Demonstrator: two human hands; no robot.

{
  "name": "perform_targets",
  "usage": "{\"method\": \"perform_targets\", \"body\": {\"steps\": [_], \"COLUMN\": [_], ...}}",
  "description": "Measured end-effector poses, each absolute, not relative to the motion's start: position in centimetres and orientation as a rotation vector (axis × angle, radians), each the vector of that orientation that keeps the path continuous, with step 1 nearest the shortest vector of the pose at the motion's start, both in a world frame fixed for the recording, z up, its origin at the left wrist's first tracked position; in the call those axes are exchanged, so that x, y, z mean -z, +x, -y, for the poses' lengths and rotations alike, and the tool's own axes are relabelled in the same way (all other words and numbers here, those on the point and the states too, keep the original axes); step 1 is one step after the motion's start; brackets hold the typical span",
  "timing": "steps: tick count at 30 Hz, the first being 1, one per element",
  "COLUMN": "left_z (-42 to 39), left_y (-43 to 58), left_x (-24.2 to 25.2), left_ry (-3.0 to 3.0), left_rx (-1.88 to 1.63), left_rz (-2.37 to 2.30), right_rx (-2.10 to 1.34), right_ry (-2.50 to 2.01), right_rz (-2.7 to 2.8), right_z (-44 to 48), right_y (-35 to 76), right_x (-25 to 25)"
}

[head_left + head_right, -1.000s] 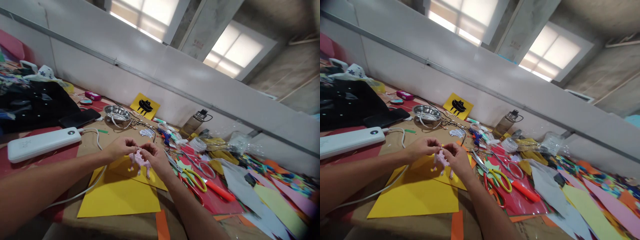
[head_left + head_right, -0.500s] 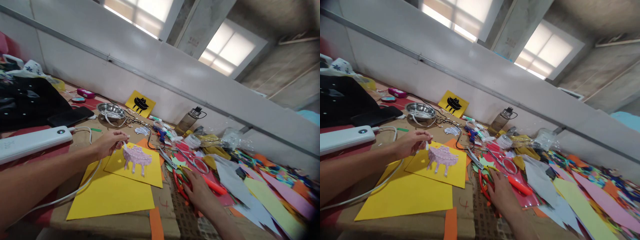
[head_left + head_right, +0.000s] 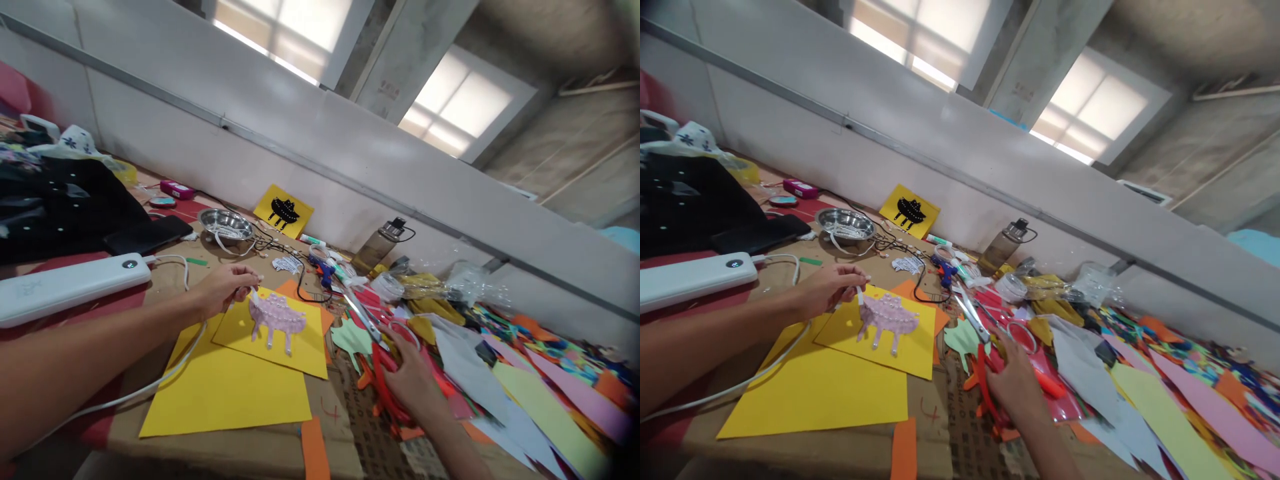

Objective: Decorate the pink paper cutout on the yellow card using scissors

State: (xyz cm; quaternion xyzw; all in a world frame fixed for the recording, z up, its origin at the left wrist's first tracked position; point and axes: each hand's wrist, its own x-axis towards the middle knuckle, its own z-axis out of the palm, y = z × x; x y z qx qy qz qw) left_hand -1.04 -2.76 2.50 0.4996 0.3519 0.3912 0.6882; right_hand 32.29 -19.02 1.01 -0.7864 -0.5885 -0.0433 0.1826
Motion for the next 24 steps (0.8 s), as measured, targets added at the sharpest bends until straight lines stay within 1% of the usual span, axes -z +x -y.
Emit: {"method": "perform_targets", "body": {"steps": [4,8,10,13,16,21,24], "left_z": [3.5,4.0,4.0,3.8,3.7,3.7,3.7], "left_y": [-0.9,-0.8,-0.7,-0.7,-0.7,-0.8,-0.7], "left_x": [-3.3,-3.8,-3.7,-3.5,-3.6,-3.5,-3.4], "left_ry": [1.090,1.073,1.049,0.970,0.907,0.867,0.881], "left_rx": [-0.867,-0.854,-0.862,-0.895,-0.923,-0.964,-0.964], "left_rz": [-0.807,-0.827,-0.805,-0.742,-0.704,-0.706,-0.721], "right_rx": [0.199,0.136,0.187,0.052,-0.090,-0.008,-0.048], "right_ry": [-2.050,-1.799,-1.735,-1.663,-1.653,-1.736,-1.757], "right_rz": [1.663,1.871,1.931,2.030,2.057,2.061,2.072], "right_z": [19.4,18.1,16.8,14.7,13.1,12.1,12.0], "right_y": [31.6,26.9,24.1,20.8,18.7,17.1,16.7], "right_x": [-2.2,-3.6,-4.0,-4.4,-4.5,-4.5,-4.2]}}
